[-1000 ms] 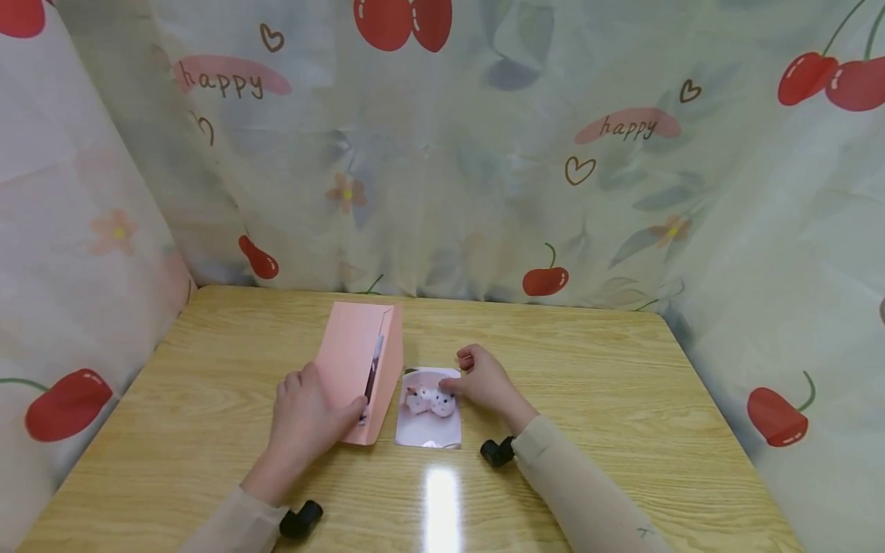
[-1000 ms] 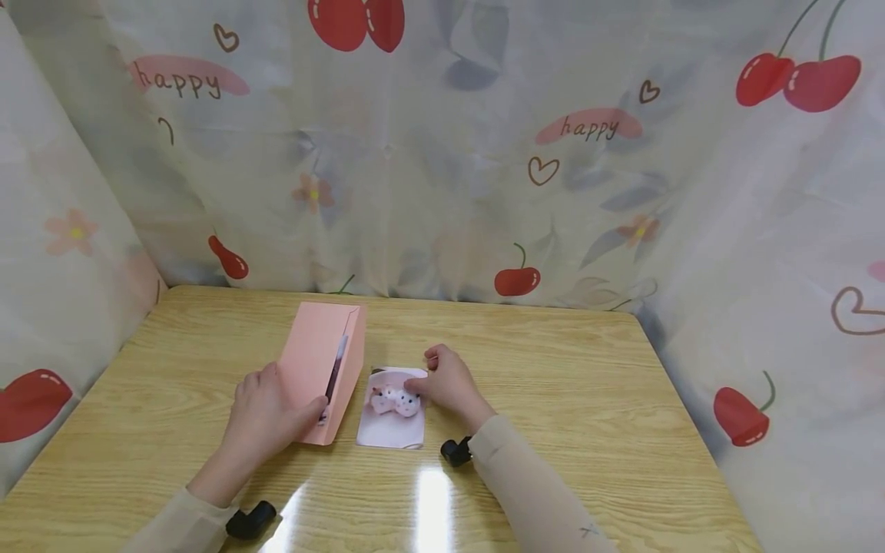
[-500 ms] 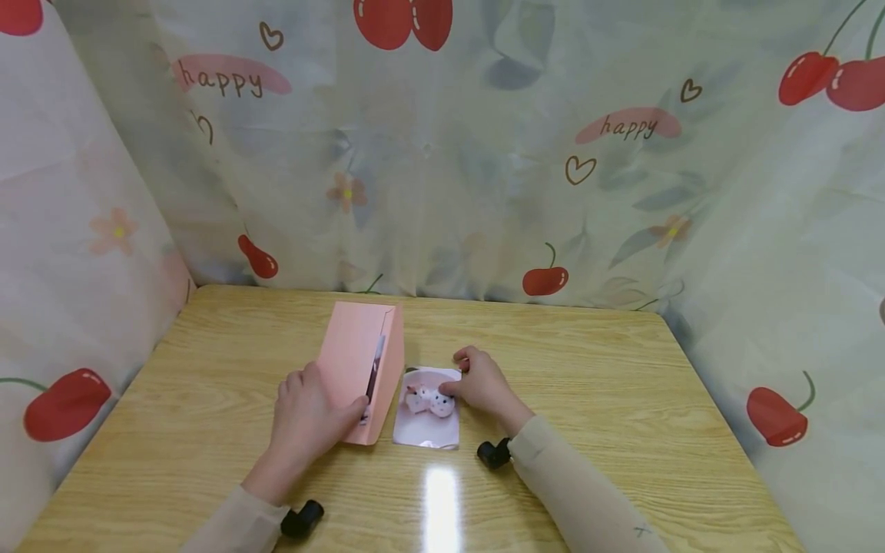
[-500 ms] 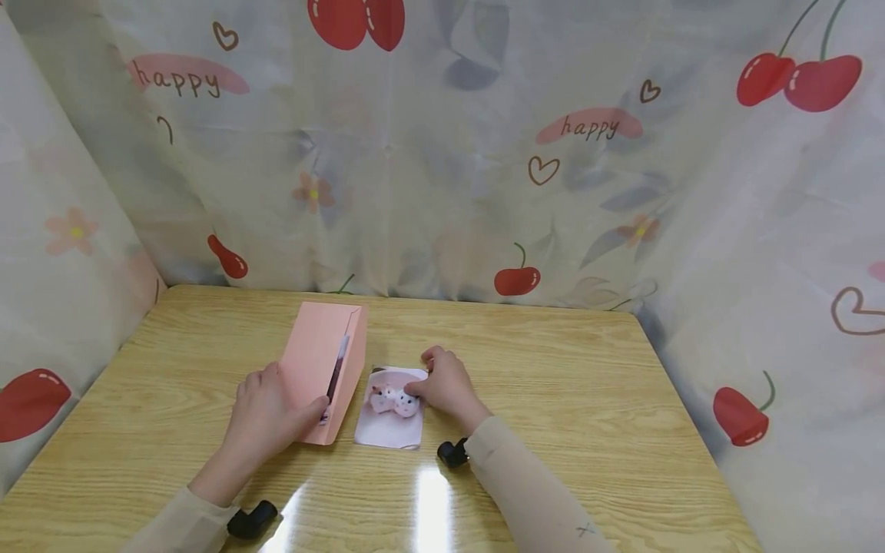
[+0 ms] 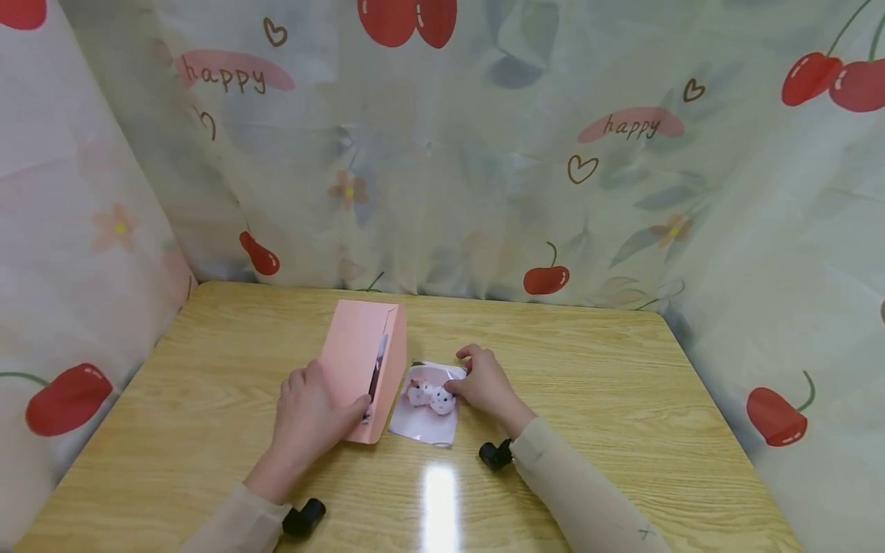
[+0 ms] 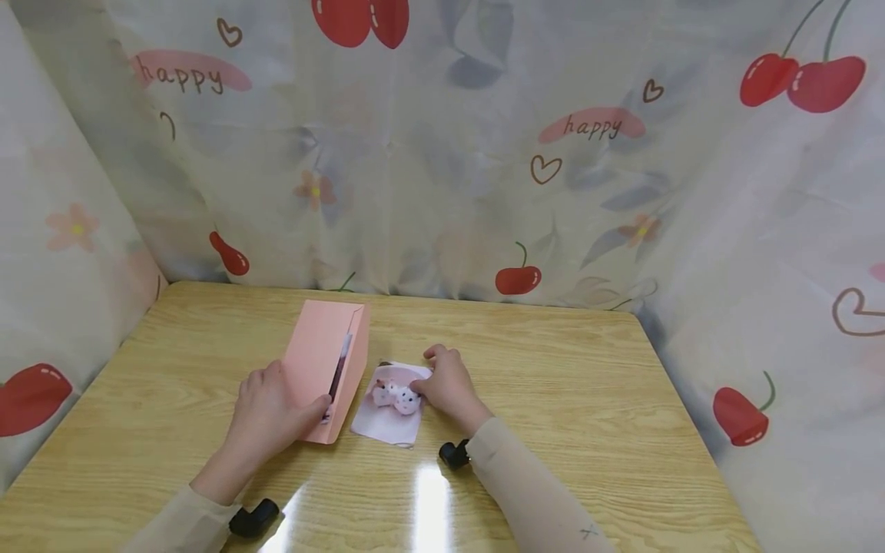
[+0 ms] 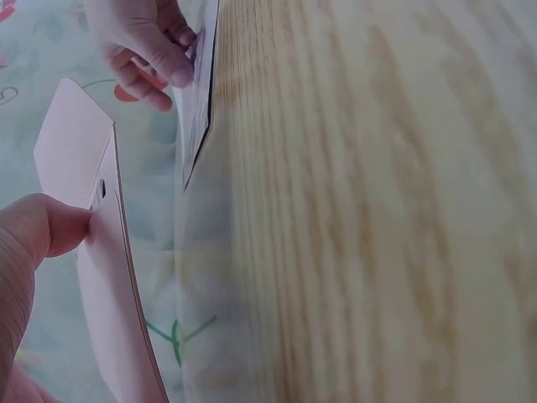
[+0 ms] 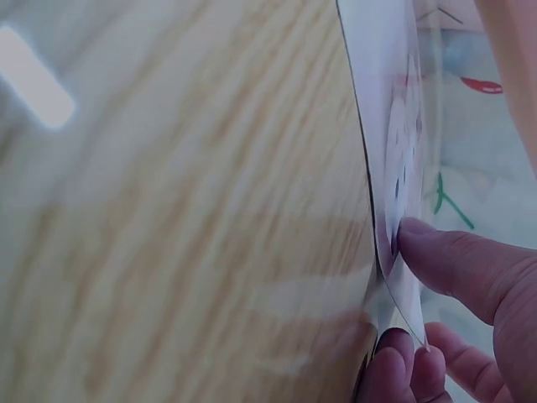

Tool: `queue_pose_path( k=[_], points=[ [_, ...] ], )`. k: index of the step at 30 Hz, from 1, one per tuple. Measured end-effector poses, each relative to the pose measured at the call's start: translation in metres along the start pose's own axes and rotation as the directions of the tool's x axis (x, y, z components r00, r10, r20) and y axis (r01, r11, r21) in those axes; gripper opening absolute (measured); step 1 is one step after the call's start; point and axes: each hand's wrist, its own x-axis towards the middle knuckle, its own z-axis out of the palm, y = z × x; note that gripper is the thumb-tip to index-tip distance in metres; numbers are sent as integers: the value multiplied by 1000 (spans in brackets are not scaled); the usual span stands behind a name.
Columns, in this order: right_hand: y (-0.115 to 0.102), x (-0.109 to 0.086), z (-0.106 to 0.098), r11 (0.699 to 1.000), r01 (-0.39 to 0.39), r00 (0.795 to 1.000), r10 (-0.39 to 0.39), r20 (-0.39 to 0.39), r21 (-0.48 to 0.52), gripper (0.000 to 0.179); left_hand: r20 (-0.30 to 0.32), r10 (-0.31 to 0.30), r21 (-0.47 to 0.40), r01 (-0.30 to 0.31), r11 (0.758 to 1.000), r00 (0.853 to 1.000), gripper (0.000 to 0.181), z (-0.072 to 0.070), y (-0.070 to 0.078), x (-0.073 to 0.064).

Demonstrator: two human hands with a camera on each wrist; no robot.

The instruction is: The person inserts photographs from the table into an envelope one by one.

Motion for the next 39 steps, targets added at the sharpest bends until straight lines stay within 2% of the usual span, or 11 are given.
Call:
queue_pose_path(
  k=[7, 14, 19, 27, 31, 39],
  points=[
    [1, -1, -2, 999, -12, 1000, 12, -9, 30, 50, 2, -2, -1, 2, 1000, 1000, 97, 0, 2, 0],
    [4, -2, -7, 993, -63, 998, 62, 10, 103, 47, -11, 6, -5, -6, 1000, 1000, 95, 0, 3, 0],
    [6, -2, -14, 989, -23, 1000, 23, -3, 145, 41, -17, 13, -3, -13, 1000, 1000, 94, 0, 3, 0],
    [7, -4, -28, 980, 9, 997, 7, -80, 198, 28, -49, 38, -18, -39, 999, 998, 94, 3, 3, -1],
    [8, -6, -36, 960, 27, 993, 6, -114, 279, 22, -60, 51, -20, -52, 998, 997, 94, 4, 3, -1],
    [9, -10, -60, 929, 52, 983, 16, -182, 367, 25, -26, 39, -13, -39, 999, 999, 95, 4, 6, -1]
  ],
)
